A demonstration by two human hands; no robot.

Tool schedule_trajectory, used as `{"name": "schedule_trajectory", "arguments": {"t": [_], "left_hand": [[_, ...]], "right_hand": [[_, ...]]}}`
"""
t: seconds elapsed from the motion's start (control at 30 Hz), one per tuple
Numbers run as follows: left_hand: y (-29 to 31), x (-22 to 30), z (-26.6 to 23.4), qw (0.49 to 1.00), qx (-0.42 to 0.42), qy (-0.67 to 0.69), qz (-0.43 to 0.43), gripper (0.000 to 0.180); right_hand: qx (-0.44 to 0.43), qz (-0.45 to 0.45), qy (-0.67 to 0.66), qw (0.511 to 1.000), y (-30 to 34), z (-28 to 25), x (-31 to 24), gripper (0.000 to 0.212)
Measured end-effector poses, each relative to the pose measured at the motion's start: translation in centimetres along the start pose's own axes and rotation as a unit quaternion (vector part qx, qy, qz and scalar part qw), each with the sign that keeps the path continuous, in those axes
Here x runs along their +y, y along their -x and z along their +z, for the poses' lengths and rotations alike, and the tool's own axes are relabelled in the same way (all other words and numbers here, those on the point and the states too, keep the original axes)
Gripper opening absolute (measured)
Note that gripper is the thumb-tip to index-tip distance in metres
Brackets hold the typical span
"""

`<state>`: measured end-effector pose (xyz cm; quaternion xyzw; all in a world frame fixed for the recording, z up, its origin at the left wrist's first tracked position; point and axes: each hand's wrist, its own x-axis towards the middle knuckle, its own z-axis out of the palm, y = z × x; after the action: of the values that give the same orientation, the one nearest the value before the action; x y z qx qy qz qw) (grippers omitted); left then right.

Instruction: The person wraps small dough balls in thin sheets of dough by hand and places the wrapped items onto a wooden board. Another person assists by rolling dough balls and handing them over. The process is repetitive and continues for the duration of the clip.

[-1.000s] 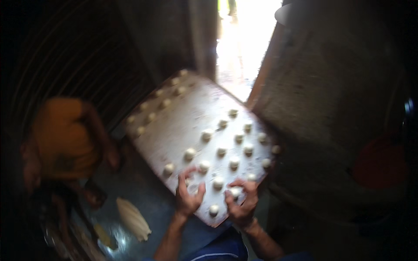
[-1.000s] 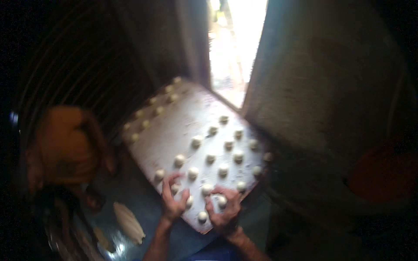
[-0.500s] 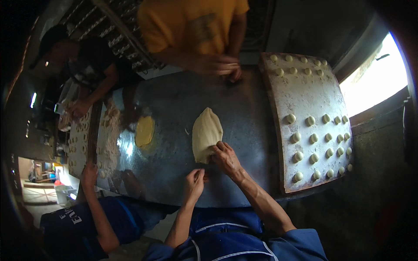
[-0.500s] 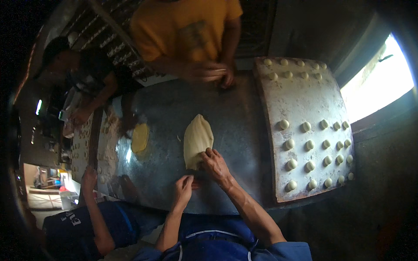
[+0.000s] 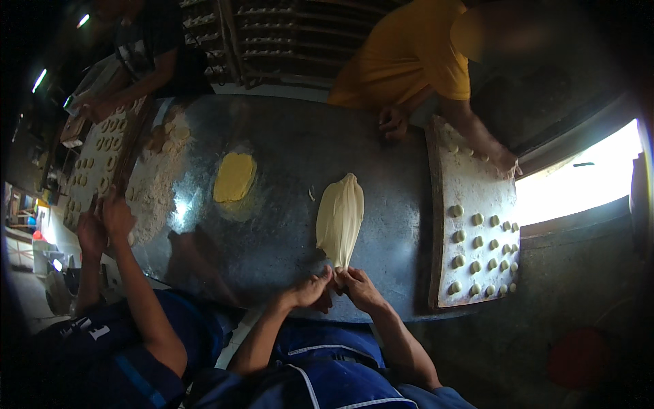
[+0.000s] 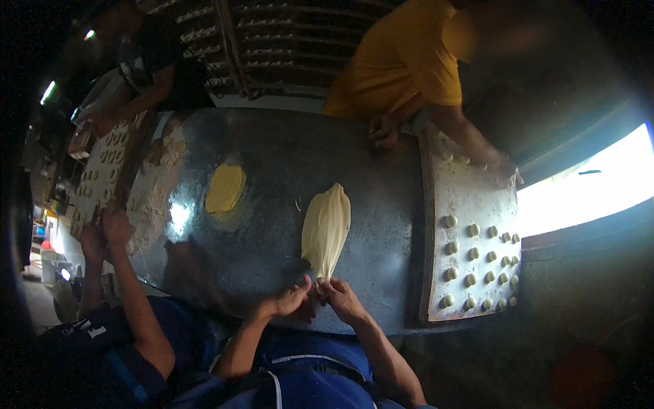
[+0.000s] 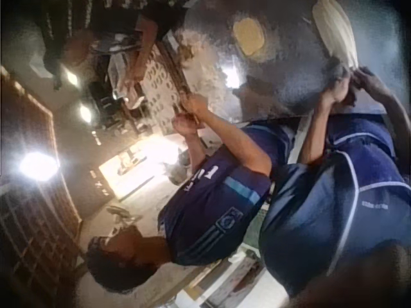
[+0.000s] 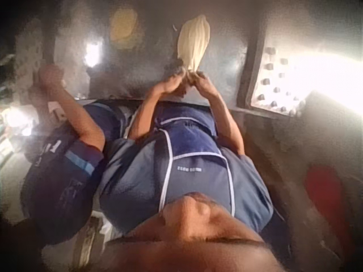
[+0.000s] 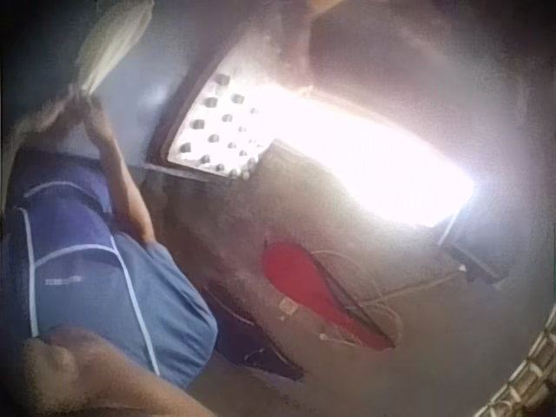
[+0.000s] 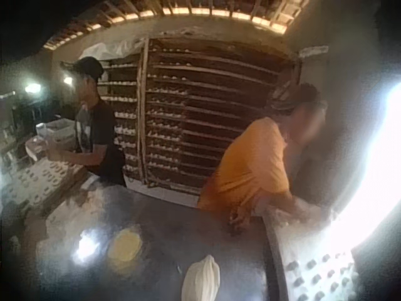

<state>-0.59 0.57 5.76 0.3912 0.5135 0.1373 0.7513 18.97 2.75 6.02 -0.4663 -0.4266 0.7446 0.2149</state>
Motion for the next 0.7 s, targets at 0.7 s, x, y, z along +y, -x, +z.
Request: {"name": "schedule_trajectory", "arguments": {"t": [0.7], "left_hand": [[-1.4,-2.1,4.5,0.93,0.174,-0.276,0.17,0.021]], "right_hand": [[-0.172,-0.202,0.183,0.947,-8.7,1.5,-2.0,0.025]]}}
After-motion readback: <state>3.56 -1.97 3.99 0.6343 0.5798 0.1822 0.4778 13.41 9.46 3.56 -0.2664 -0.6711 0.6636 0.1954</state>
